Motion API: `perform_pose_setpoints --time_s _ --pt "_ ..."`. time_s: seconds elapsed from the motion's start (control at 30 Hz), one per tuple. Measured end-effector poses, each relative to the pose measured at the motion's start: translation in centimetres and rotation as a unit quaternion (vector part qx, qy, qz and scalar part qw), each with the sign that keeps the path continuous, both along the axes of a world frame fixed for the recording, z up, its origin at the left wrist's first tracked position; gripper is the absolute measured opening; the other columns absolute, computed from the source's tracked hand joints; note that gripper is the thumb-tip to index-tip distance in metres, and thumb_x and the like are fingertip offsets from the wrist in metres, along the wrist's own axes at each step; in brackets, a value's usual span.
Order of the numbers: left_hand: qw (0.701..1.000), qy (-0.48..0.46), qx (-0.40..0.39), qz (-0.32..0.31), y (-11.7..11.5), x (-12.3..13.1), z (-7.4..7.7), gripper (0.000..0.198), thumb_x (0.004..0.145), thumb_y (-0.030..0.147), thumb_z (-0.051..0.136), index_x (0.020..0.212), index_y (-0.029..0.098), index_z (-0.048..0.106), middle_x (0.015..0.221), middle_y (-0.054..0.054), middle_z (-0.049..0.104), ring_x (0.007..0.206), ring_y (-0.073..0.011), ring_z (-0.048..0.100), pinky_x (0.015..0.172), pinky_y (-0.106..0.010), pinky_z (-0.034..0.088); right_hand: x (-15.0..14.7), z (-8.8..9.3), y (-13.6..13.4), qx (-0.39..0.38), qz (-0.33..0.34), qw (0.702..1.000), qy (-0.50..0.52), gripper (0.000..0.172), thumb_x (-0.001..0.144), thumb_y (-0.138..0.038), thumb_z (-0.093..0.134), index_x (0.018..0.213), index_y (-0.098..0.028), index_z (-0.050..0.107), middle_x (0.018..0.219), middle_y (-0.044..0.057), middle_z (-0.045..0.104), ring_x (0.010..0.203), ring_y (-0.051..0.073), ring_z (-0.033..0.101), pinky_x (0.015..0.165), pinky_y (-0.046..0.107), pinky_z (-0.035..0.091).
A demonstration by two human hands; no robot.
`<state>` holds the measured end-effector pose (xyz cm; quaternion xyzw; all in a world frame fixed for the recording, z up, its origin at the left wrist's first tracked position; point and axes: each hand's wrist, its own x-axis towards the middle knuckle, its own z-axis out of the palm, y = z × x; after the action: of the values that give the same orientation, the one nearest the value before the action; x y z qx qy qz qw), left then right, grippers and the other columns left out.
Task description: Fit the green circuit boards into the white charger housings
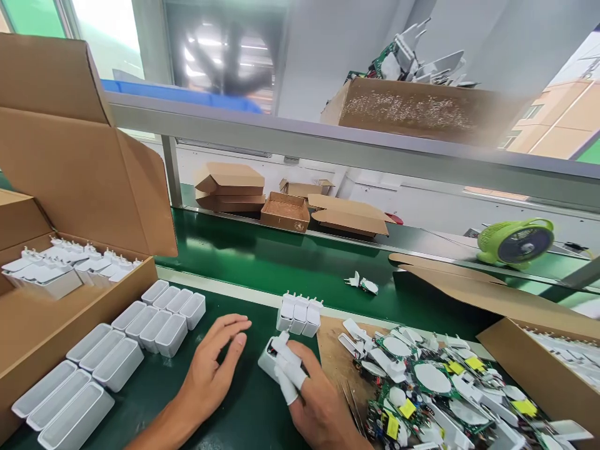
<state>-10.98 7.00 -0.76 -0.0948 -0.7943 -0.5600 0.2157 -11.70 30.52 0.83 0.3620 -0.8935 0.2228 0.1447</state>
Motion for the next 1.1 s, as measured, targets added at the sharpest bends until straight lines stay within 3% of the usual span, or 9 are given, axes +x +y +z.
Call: perform_pose_setpoints --time_s 0.1,0.17,0.33,0.4,0.53,0.73,0.93,1.03,1.1 --pt "0.998 -0.011 0.033 0.049 -0.5 -0.1 0.0 0.026 0.109 0.039 0.053 0.122 0.029 0.072 0.131 -0.007 0.069 0.127 -0.0246 0.065 0.110 -0.042 0.055 0.3 0.2 -0.1 -0.024 0.002 0.999 -0.028 0.059 0.086 0.000 0.045 0.136 -0.026 0.063 0.133 0.011 0.068 0.117 0.025 0.073 0.101 0.034 0.062" --pt "0.999 -0.006 0.028 0.036 -0.3 0.0 -0.2 0.025 0.109 0.038 0.052 0.123 0.029 0.071 0.131 -0.007 0.068 0.126 -0.0242 0.065 0.109 -0.042 0.056 0.6 -0.1 -0.3 -0.004 0.016 0.998 -0.060 0.060 0.080 0.002 0.046 0.129 -0.026 0.067 0.129 0.009 0.069 0.105 0.023 0.077 0.094 0.032 0.065" --pt "0.984 0.011 -0.108 -0.139 0.7 0.5 -1.2 0.048 0.105 0.031 0.058 0.152 0.039 0.053 0.162 -0.008 0.048 0.142 -0.0281 0.056 0.117 -0.046 0.052 0.7 -1.3 -0.2 -0.028 0.024 0.999 -0.039 0.066 0.079 0.005 0.046 0.137 -0.021 0.062 0.152 0.014 0.058 0.128 0.025 0.069 0.107 0.034 0.059" --pt "0.977 0.005 -0.124 -0.171 0.9 0.7 -1.6 0.054 0.103 0.029 0.061 0.154 0.038 0.047 0.165 -0.009 0.045 0.144 -0.0296 0.055 0.116 -0.046 0.054 0.6 -1.8 0.0 -0.057 0.015 0.998 -0.009 0.063 0.084 0.003 0.047 0.142 -0.022 0.059 0.155 0.014 0.056 0.129 0.024 0.069 0.108 0.034 0.059" --pt "0.985 -0.049 -0.068 -0.148 1.1 0.9 -2.1 0.049 0.099 0.030 0.067 0.144 0.032 0.046 0.146 -0.010 0.062 0.117 -0.0247 0.071 0.103 -0.042 0.062 0.6 -2.2 0.0 -0.097 -0.040 0.994 0.002 0.059 0.093 -0.010 0.057 0.150 -0.023 0.050 0.149 0.014 0.063 0.120 0.025 0.074 0.101 0.035 0.063" --pt "0.985 -0.096 -0.014 -0.142 1.1 0.8 -2.2 0.037 0.098 0.033 0.066 0.129 0.029 0.047 0.137 -0.007 0.065 0.108 -0.0214 0.072 0.100 -0.042 0.063 0.9 -0.6 -0.6 -0.088 0.006 0.993 -0.076 0.039 0.097 -0.010 0.056 0.131 -0.027 0.063 0.122 0.007 0.074 0.106 0.021 0.076 0.094 0.031 0.064" --pt "0.981 -0.126 -0.009 -0.147 1.0 0.8 -2.0 0.037 0.098 0.035 0.067 0.129 0.029 0.047 0.128 -0.007 0.065 0.106 -0.0224 0.071 0.102 -0.046 0.061 0.9 -0.7 -0.2 -0.105 0.017 0.988 -0.108 0.058 0.086 -0.001 0.052 0.136 -0.028 0.062 0.133 0.008 0.070 0.117 0.022 0.072 0.102 0.035 0.060" --pt "0.981 -0.117 -0.039 -0.153 1.1 0.9 -2.4 0.065 0.087 0.033 0.081 0.139 0.031 0.043 0.129 -0.008 0.063 0.107 -0.0254 0.069 0.103 -0.050 0.060 0.7 -1.6 -0.6 -0.191 0.017 0.965 -0.176 0.050 0.088 -0.007 0.055 0.132 -0.027 0.066 0.134 0.009 0.069 0.120 0.024 0.070 0.103 0.039 0.059" --pt "0.983 -0.068 -0.062 -0.159 1.4 1.1 -2.6 0.097 0.076 0.026 0.089 0.154 0.033 0.031 0.138 -0.011 0.057 0.118 -0.0308 0.065 0.106 -0.054 0.057 0.5 -2.2 -1.2 -0.307 -0.004 0.911 -0.276 0.033 0.095 -0.023 0.061 0.127 -0.026 0.068 0.128 0.010 0.073 0.117 0.026 0.072 0.096 0.039 0.063"
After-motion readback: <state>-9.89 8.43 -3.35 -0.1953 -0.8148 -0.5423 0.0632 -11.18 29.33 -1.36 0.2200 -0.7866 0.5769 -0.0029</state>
